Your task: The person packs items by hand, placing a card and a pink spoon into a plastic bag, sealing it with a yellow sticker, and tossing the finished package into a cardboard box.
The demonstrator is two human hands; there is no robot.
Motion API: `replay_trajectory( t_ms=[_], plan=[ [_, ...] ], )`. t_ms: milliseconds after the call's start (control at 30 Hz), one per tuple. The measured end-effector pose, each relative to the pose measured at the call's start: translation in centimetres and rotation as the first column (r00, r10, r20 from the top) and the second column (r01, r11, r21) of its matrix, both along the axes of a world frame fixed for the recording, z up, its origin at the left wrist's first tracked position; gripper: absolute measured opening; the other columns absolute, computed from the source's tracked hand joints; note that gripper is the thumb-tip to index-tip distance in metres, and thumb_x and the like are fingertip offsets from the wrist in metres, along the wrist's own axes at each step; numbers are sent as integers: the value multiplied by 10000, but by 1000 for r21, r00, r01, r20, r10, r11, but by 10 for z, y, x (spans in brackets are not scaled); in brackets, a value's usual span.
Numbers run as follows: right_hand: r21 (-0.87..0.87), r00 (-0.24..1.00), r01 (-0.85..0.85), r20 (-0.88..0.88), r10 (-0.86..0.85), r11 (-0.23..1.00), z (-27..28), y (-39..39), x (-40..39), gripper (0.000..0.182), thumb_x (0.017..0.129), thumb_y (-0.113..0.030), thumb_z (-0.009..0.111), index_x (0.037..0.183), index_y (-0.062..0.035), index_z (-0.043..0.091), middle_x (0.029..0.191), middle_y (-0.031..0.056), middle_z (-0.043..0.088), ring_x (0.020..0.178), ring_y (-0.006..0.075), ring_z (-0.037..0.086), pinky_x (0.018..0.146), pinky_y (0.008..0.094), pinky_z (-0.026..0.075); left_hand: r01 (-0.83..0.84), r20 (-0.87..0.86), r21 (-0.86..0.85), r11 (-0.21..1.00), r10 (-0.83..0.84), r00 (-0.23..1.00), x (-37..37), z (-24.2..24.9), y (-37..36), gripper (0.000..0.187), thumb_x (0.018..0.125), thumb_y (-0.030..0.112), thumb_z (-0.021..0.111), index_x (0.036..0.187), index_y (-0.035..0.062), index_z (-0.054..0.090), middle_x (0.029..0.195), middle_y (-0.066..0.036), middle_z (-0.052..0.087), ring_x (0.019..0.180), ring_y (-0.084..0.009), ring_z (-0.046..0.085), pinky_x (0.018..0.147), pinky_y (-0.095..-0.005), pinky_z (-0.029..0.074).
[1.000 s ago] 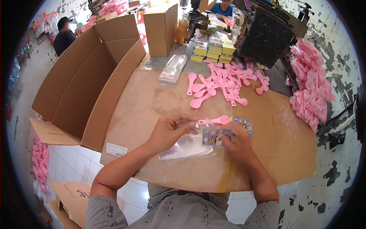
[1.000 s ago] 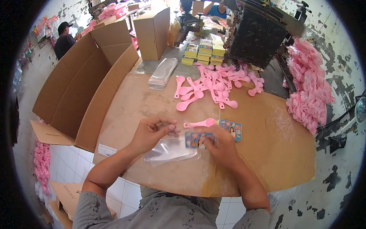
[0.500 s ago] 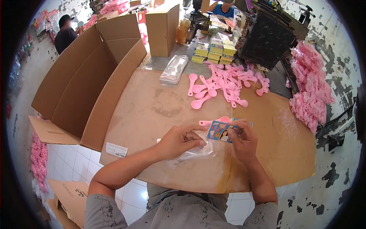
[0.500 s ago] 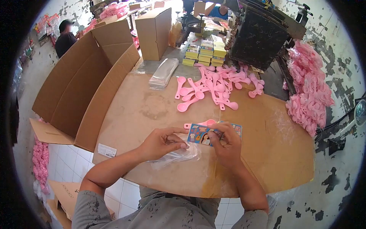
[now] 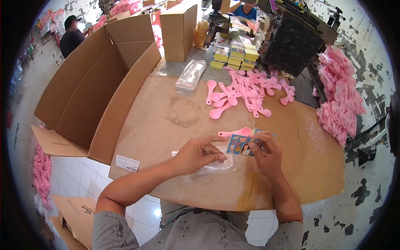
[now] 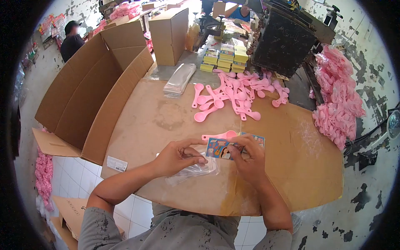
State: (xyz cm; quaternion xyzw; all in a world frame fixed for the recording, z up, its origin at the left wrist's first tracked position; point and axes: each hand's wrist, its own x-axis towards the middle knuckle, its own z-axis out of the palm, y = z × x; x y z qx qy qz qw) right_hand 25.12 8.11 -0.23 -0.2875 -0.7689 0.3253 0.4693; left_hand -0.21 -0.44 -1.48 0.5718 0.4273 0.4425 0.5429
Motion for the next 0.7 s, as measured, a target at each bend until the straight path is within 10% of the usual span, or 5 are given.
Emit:
replay_trajectory(
  t_ms=[467, 700],
  plan=[
    [23, 931, -274, 258, 259, 962, 9, -3, -4, 259, 881, 8, 765, 1137, -31, 750, 1015, 89, 724, 899, 189, 710, 779, 313, 561, 36, -125, 23, 999, -33, 992, 0, 5, -1, 537, 994, 54, 718, 1489, 33, 512, 1085, -133, 787, 993, -115, 720, 863, -282, 564],
    [-468, 980, -175, -164, 109, 866, 7, -18, -17, 225, 919, -15, 746, 1143, -4, 723, 1007, 81, 726, 902, 167, 706, 821, 323, 572, -44, -116, 85, 995, 53, 992, 2, 5, -1, 488, 998, 57, 700, 1457, 41, 534, 1053, -147, 782, 974, -156, 745, 835, -309, 593]
  ],
)
